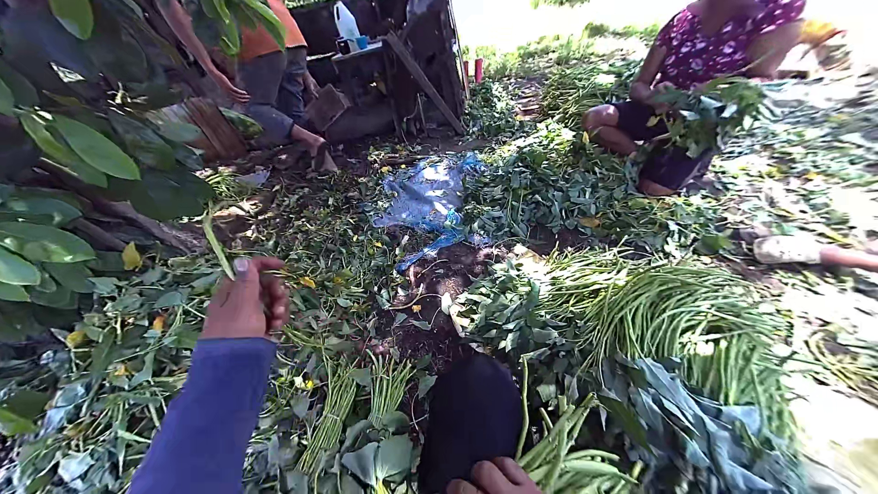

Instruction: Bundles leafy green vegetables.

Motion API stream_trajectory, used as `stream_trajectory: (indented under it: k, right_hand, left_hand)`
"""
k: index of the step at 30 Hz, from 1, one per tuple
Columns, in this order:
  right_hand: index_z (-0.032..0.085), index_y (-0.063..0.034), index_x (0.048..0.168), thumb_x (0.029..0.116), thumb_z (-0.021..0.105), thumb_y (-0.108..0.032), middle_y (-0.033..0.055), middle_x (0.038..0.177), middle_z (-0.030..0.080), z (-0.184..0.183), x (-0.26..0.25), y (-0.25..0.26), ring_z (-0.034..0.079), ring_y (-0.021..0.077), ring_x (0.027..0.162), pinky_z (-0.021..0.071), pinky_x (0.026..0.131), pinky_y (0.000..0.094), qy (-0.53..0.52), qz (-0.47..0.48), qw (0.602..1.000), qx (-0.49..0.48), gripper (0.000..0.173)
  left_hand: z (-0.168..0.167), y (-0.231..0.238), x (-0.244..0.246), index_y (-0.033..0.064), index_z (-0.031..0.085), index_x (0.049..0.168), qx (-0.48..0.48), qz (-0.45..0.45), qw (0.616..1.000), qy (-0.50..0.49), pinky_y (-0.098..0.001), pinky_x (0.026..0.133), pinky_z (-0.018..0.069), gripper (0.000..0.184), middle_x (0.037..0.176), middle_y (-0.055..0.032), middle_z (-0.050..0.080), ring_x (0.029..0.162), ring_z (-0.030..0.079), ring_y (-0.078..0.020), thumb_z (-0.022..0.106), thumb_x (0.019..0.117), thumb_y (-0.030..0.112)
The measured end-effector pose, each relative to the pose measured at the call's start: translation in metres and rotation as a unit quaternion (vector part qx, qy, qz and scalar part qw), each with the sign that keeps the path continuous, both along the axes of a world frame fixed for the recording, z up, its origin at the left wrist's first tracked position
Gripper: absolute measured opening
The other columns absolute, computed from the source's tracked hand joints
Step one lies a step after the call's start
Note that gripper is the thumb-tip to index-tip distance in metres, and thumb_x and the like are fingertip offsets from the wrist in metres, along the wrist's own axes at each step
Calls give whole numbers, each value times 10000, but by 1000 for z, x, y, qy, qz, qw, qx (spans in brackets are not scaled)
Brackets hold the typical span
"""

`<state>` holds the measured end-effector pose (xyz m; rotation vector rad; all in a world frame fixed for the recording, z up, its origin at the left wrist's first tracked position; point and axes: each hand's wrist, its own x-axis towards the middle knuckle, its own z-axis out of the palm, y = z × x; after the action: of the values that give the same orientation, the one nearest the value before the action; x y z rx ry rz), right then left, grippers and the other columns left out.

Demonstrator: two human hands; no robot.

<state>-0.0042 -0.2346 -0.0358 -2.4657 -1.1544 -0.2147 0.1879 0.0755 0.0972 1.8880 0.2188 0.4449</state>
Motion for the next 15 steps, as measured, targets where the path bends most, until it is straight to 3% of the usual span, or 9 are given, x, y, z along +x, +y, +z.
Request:
stream_trajectory:
  k: [2,4,5,6,8,9,11,13,15]
  right_hand:
    - [685,-192,1257,1029,590,-329,12,1145,715,-2,1,2,673,252,1028,560,839,435,-8,-10,1000,6,283]
    - [692,-202,1233,1028,594,-357,15,1142,709,-5,2,4,674,248,1019,566,825,426,-17,-16,1000,14,274]
    - [703,-207,1216,1017,611,-364,25,1136,707,-6,2,4,679,249,1006,574,816,424,-22,-21,999,21,270]
    - [717,-208,1199,996,639,-364,42,1129,706,-7,2,5,687,252,987,584,804,424,-28,-28,999,29,268]
    - [741,-183,1165,960,695,-335,73,1102,719,-6,0,5,709,267,971,606,799,441,-16,-48,997,57,259]
    - [741,-167,1161,955,704,-323,78,1096,727,-5,-2,4,717,268,987,608,820,446,-6,-56,996,67,262]
    - [723,-137,1205,964,701,-307,95,1102,723,-7,-4,-2,713,288,1024,610,849,470,8,-52,995,82,296]
    - [718,-132,1210,955,714,-285,112,1052,722,-12,-4,-8,713,305,994,611,845,480,-5,-38,992,119,298]
    - [703,-125,1201,958,706,-288,116,1049,724,-16,-3,-13,710,309,1010,599,887,476,-17,-22,988,151,292]
  left_hand:
    - [16,-22,-23,105,609,1276,220,-98,970,-17,-279,489,437,446,721,23,536,528,473,-85,336,1100,410]
    - [12,-61,-55,138,634,1286,344,-244,904,71,-414,580,519,490,788,-37,621,629,587,-182,423,1050,513]
    - [3,-82,-71,128,647,1278,377,-333,855,130,-468,675,558,514,874,-70,668,736,645,-220,477,1030,544]
    - [-8,-99,-85,76,656,1268,386,-426,799,177,-538,817,565,480,1028,-145,693,908,682,-296,501,1050,475]
    - [-43,-114,-104,-1,673,1206,365,-551,723,201,-582,930,531,365,1122,-232,672,1064,664,-384,491,1079,289]
    - [-59,-114,-109,-19,669,1182,348,-574,715,197,-576,940,528,339,1116,-246,666,1070,659,-394,486,1078,247]
    - [-77,-109,-116,-35,660,1159,304,-566,747,172,-532,899,549,334,1084,-243,666,1013,667,-366,544,1046,257]
    - [-77,-107,-118,-7,605,1178,243,-536,790,172,-403,801,565,344,1079,-180,638,917,646,-242,643,990,278]
    - [-77,-106,-118,33,615,1107,198,-514,819,162,-314,746,564,255,1033,-105,634,863,635,-143,654,968,243]
